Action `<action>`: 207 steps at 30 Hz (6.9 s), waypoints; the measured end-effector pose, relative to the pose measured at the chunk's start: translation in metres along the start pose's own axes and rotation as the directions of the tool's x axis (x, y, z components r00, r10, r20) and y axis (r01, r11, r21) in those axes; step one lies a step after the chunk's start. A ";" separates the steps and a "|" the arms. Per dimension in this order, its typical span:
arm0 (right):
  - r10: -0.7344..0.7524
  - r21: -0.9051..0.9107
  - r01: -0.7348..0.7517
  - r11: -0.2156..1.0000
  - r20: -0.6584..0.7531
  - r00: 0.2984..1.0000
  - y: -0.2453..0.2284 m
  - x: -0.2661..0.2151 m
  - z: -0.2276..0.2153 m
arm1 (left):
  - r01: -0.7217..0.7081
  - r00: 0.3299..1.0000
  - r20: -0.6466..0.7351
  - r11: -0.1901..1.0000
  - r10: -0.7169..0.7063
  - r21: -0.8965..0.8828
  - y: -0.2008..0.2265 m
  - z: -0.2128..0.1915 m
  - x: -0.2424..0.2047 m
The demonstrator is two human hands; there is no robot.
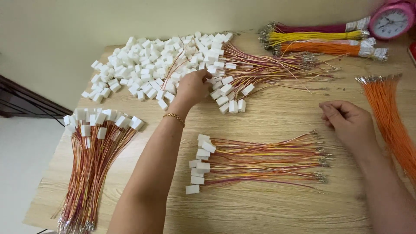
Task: Assemble electrical wire harnesses by inserting colored wires into white plastic connectors.
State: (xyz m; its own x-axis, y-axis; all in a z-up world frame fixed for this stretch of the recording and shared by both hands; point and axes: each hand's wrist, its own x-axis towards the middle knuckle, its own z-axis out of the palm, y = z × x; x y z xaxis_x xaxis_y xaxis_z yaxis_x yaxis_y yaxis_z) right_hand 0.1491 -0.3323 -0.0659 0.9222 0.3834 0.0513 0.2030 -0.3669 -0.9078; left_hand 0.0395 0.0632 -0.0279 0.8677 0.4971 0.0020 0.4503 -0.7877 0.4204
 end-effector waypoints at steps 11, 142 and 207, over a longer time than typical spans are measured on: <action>-0.011 0.027 0.011 1.000 0.007 1.000 0.000 0.001 0.000 | -0.159 0.986 -0.117 0.847 0.115 -0.507 0.058 -0.076 -0.004; -0.859 -0.385 0.802 0.456 0.044 0.510 -0.190 -0.027 0.080 | 0.186 0.962 0.067 -0.451 0.266 -0.873 0.054 -0.010 -0.092; -0.298 -0.382 0.451 0.807 0.396 0.868 -0.132 -0.036 -0.002 | -0.061 0.977 0.085 0.636 0.196 -0.770 0.001 -0.075 -0.162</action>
State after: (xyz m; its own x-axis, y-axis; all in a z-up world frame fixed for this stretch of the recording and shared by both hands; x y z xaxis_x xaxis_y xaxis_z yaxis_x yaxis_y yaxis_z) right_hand 0.0897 -0.2988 0.0532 0.6099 0.7782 0.1500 0.7053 -0.4467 -0.5504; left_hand -0.1164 0.0087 0.0404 0.9538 0.3004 0.0077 0.0712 -0.2510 0.9654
